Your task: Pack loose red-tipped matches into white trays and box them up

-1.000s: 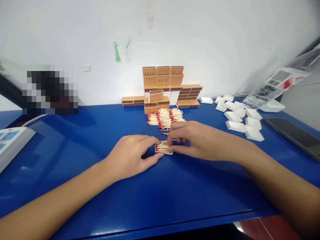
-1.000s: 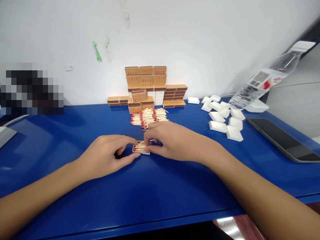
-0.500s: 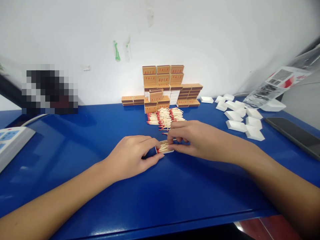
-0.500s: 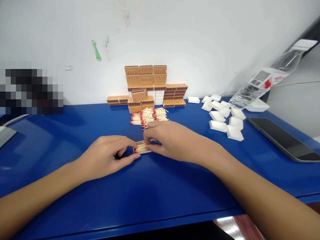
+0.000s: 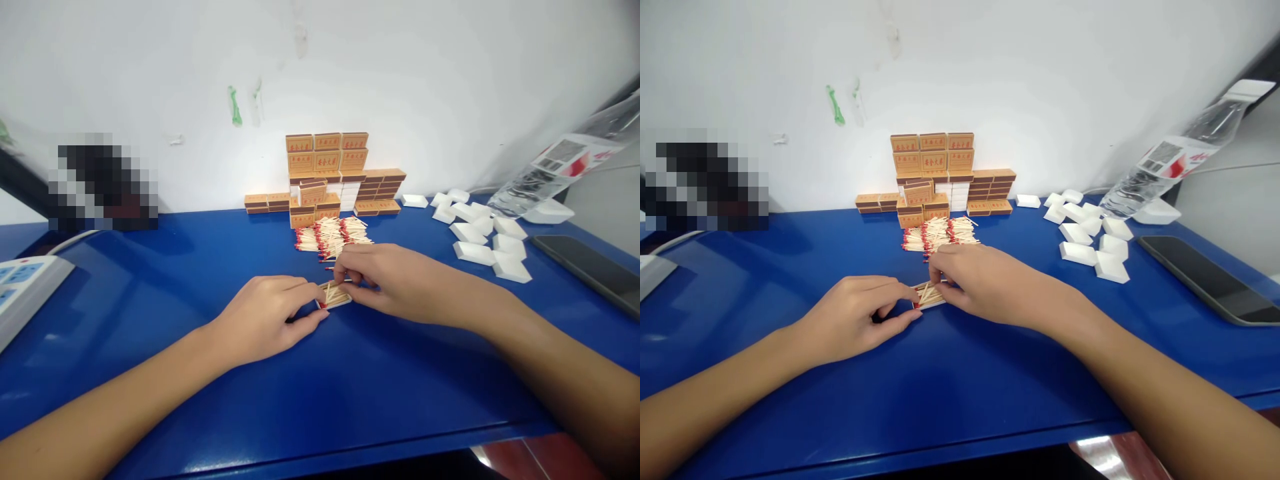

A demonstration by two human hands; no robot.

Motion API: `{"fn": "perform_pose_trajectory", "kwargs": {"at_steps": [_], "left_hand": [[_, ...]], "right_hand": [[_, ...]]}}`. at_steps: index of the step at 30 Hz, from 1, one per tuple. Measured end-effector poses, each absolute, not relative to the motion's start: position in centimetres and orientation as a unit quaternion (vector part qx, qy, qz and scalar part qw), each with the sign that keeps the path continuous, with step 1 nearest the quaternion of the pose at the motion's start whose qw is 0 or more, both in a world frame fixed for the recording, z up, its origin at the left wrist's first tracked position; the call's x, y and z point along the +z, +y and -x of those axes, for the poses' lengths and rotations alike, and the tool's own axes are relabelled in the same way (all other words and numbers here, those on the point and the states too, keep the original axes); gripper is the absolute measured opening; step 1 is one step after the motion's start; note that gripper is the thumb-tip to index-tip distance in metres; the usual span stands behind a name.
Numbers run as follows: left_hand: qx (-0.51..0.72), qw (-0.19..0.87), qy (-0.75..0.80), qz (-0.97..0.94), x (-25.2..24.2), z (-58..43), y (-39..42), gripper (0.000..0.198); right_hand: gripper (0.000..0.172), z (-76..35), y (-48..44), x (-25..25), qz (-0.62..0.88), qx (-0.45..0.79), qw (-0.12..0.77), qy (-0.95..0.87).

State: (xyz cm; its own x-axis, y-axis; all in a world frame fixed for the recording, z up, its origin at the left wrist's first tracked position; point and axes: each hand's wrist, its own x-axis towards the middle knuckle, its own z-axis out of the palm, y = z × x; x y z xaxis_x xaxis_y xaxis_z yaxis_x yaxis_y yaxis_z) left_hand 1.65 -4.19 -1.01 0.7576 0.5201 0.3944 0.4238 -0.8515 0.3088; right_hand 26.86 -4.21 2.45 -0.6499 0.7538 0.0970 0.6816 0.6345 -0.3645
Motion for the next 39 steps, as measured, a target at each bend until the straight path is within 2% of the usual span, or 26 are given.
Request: {"fn": "perform_pose_trajectory", "kwargs": {"at_steps": [6,13,29,39], "left_hand": [[0.247,0.092,0.252,-0.931,-1.1,-1.7,-4.2,0.015],[0.247,0.092,0.249,-0.932,-1.1,-1.6,-4.3,0.013],[0.246,0.086,0.249,-0.933,-0.9,-1.7,-4.3,0.015],[0.277,0.091,0.23,-0.928,-1.0,-1.7,-4.0,0.012]], "right_hand": [[0.004,-27.1,-4.5,2.8,0.401,0.15,0.111,-0.897],[0.01,-27.1,-4.7,3.5,0.397,0.181,0.094,-0.895],[0.008,-27.0,-4.1,2.7,0.408,0.128,0.107,-0.898],[0.019,-27.0,-4.1,2.1,0.412,0.18,0.078,-0.89]]}}
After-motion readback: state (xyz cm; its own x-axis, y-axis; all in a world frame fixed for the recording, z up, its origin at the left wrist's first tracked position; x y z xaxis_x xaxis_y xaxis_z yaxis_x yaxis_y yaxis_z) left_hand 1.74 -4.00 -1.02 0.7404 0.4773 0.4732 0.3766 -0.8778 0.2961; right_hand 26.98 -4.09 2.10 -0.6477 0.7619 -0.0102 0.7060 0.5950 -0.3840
